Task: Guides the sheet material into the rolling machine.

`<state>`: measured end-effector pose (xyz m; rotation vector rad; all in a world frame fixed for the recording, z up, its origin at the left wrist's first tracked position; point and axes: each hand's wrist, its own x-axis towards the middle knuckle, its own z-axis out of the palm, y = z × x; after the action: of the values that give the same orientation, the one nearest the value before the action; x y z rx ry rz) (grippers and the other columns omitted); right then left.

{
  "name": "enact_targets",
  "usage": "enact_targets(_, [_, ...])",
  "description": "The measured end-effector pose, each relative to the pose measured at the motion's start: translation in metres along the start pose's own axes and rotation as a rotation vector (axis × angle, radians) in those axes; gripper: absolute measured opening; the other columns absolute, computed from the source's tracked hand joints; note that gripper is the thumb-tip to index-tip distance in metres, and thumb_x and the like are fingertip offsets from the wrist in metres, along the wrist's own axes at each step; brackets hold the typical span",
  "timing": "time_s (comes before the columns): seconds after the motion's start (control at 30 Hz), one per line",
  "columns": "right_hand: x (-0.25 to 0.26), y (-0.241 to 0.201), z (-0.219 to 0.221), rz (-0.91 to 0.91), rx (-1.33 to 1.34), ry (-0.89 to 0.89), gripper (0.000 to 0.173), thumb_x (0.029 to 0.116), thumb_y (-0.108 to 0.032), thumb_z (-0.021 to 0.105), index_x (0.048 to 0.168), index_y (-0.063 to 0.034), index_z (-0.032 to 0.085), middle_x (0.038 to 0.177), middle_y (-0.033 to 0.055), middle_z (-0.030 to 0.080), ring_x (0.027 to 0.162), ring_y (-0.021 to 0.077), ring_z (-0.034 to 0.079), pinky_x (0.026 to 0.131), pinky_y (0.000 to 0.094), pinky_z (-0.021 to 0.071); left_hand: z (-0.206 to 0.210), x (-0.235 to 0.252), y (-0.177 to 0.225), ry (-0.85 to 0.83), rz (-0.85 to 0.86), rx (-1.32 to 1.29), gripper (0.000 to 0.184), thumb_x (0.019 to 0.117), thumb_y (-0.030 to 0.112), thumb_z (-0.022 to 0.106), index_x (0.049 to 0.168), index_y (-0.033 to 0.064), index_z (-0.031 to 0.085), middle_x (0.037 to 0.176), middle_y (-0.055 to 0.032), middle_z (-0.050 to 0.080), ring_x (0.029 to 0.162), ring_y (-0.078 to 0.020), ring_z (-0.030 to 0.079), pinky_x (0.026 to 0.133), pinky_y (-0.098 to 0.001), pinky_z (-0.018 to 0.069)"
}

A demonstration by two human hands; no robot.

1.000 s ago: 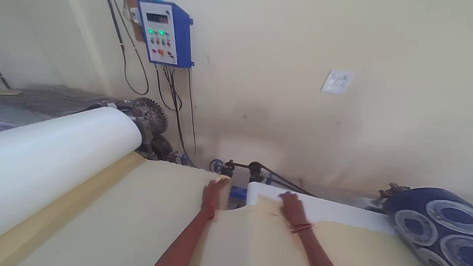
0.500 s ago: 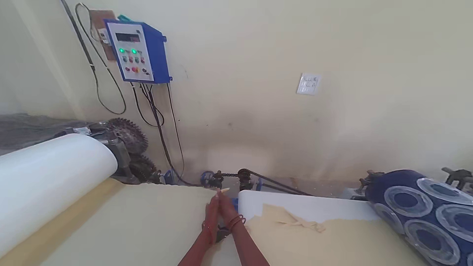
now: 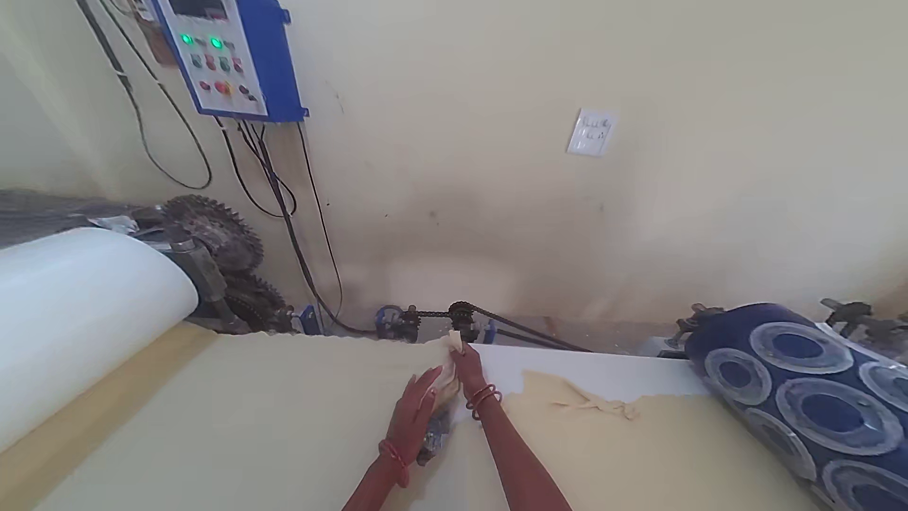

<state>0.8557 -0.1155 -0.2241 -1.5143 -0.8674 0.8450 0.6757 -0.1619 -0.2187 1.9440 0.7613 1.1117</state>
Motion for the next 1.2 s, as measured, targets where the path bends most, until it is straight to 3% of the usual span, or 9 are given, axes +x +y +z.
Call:
enact_targets(0.1, [0.000,0.003,-0.016,0.026,-0.025,0.010,0.029,0.1049,-0.009,0.055,0.128,0.0068,0.061,0.114,0.0238,0.067,0.101,0.0267,0.067,0.089,0.0434,0.0541,-0.001,-0.014,0.007,-0.096,-0.076,0.237,0.047,0.1081,0.026,0.041,0.146,0.0024,0.055,0.151,-0.0138,0.055,0.147,-0.0354,0.042,0.124,-0.0586,0.0225])
enact_targets(0.3, [0.004,0.011,-0.040,0.005,-0.145,0.007,0.027,0.1031,-0.011,0.058,0.124,0.0061,0.064,0.109,0.0232,0.069,0.097,0.0275,0.067,0.087,0.0449,0.0547,0.029,-0.051,0.011,-0.494,-0.249,0.640,0.076,0.1040,0.055,0.044,0.162,0.0097,0.028,0.171,-0.0155,0.017,0.158,-0.0396,0.007,0.125,-0.0629,0.0030])
enact_targets(0.43, [0.007,0.014,-0.058,-0.018,-0.256,-0.003,0.028,0.1025,-0.012,0.060,0.123,0.0057,0.065,0.112,0.0238,0.070,0.103,0.0295,0.068,0.095,0.0466,0.0528,0.052,-0.062,0.018,-0.470,-0.183,0.657,0.080,0.1036,0.061,0.036,0.163,0.0072,0.026,0.171,-0.0149,0.018,0.158,-0.0381,0.010,0.124,-0.0633,0.0050])
enact_targets(0.63, [0.005,0.018,-0.082,0.006,-0.194,0.039,0.026,0.1021,-0.012,0.061,0.121,0.0051,0.065,0.108,0.0222,0.070,0.097,0.0271,0.068,0.088,0.0443,0.0548,0.079,-0.057,0.040,-0.555,-0.249,0.580,0.077,0.1044,0.058,0.038,0.165,0.0133,0.020,0.173,-0.0083,0.012,0.159,-0.0339,0.004,0.125,-0.0611,-0.0002])
enact_targets(0.8, [0.005,0.014,-0.102,0.026,-0.167,0.044,0.038,0.0916,-0.013,0.076,0.122,0.0051,0.064,0.107,0.0208,0.070,0.095,0.0251,0.069,0.086,0.0431,0.0569,0.091,-0.056,0.036,-0.365,-0.204,0.200,0.061,0.1074,0.035,0.041,0.160,0.0040,0.033,0.168,-0.0154,0.025,0.158,-0.0368,0.016,0.124,-0.0651,0.0072])
enact_targets(0.9, [-0.001,0.017,-0.114,0.029,-0.197,0.050,0.057,0.0858,-0.006,0.080,0.136,0.0065,0.054,0.111,0.0248,0.069,0.097,0.0296,0.069,0.087,0.0467,0.0575,0.082,-0.055,0.033,-0.244,-0.176,-0.054,0.057,0.1076,0.025,0.040,0.158,-0.0008,0.034,0.167,-0.0191,0.027,0.156,-0.0332,0.023,0.127,-0.0552,0.0175])
enact_targets(1.0, [-0.009,0.018,-0.123,-0.072,-0.430,0.081,0.065,0.0871,-0.006,0.077,0.144,0.0068,0.047,0.118,0.0301,0.065,0.106,0.0387,0.066,0.093,0.0536,0.0542,0.072,-0.050,0.030,-0.221,-0.147,0.210,0.055,0.1052,0.026,0.050,0.155,0.0049,0.043,0.165,-0.0172,0.034,0.154,-0.0352,0.028,0.124,-0.0594,0.0202])
enact_targets(1.1, [-0.017,0.018,-0.124,-0.186,-0.715,0.079,0.063,0.0925,-0.007,0.071,0.147,0.0088,0.044,0.129,0.0365,0.059,0.121,0.0493,0.059,0.105,0.0605,0.0457,0.070,-0.048,0.021,-0.382,-0.283,0.488,0.066,0.1057,0.045,0.048,0.162,0.0130,0.032,0.170,-0.0113,0.022,0.158,-0.0373,0.011,0.123,-0.0682,0.0056])
enact_targets(1.2, [-0.023,0.009,-0.124,-0.187,-0.901,0.061,0.059,0.0964,-0.004,0.063,0.151,0.0041,0.042,0.138,0.0400,0.051,0.128,0.0551,0.052,0.108,0.0643,0.0417,0.092,-0.049,0.014,-0.345,-0.273,0.482,0.067,0.1051,0.046,0.049,0.161,0.0122,0.035,0.169,-0.0127,0.025,0.157,-0.0391,0.015,0.122,-0.0701,0.0062])
